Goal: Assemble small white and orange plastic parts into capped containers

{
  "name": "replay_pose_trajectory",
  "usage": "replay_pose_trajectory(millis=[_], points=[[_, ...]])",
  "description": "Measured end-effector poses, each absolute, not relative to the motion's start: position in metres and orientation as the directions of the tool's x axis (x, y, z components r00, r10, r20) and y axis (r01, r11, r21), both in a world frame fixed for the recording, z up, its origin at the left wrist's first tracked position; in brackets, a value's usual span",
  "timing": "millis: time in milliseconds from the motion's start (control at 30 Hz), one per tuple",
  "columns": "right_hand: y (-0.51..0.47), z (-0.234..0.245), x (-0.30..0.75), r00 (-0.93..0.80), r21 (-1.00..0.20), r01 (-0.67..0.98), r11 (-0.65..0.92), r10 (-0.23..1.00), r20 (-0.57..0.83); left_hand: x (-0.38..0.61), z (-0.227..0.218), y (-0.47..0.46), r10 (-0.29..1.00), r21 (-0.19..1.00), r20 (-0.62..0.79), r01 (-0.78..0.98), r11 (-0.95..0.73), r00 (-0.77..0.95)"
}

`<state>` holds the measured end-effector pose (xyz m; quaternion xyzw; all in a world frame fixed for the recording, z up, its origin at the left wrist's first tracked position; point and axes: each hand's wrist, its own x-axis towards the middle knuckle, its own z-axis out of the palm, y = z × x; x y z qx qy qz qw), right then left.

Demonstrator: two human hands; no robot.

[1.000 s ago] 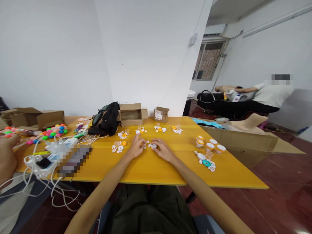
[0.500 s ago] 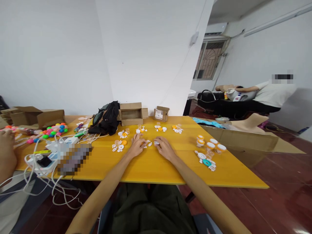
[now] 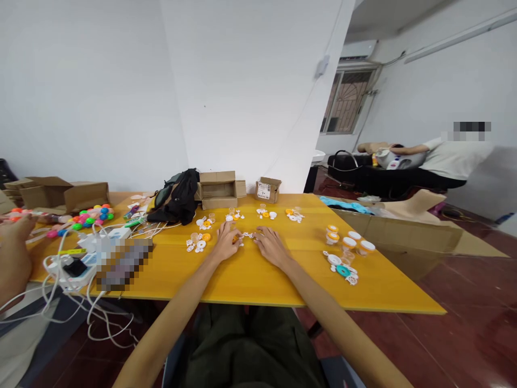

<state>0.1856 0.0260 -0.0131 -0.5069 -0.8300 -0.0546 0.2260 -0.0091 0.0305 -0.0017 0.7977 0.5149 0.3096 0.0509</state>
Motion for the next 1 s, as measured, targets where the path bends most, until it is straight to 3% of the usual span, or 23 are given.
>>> replay_pose_trajectory(millis=[367, 700, 867, 1000], points=[[0.037, -0.022, 0.196, -0.340, -0.246, 0.843, 0.479, 0.828, 0.446, -0.010, -0.001, 0.031, 0.852, 0.424, 0.457, 0.779, -0.462, 0.257], [0.048, -0.032, 0.211, -0.252, -0.438, 0.742, 0.507, 0.817, 0.518, -0.014, -0.004, 0.033, 0.850, 0.441, 0.457, 0.764, -0.471, 0.260], [0.048, -0.033, 0.211, -0.188, -0.482, 0.741, 0.468, 0.833, 0.520, -0.016, 0.003, 0.033, 0.845, 0.511, 0.511, 0.734, -0.448, 0.160], [0.047, -0.032, 0.212, -0.209, -0.446, 0.748, 0.491, 0.812, 0.544, -0.021, 0.008, 0.036, 0.834, 0.565, 0.549, 0.711, -0.419, 0.056]])
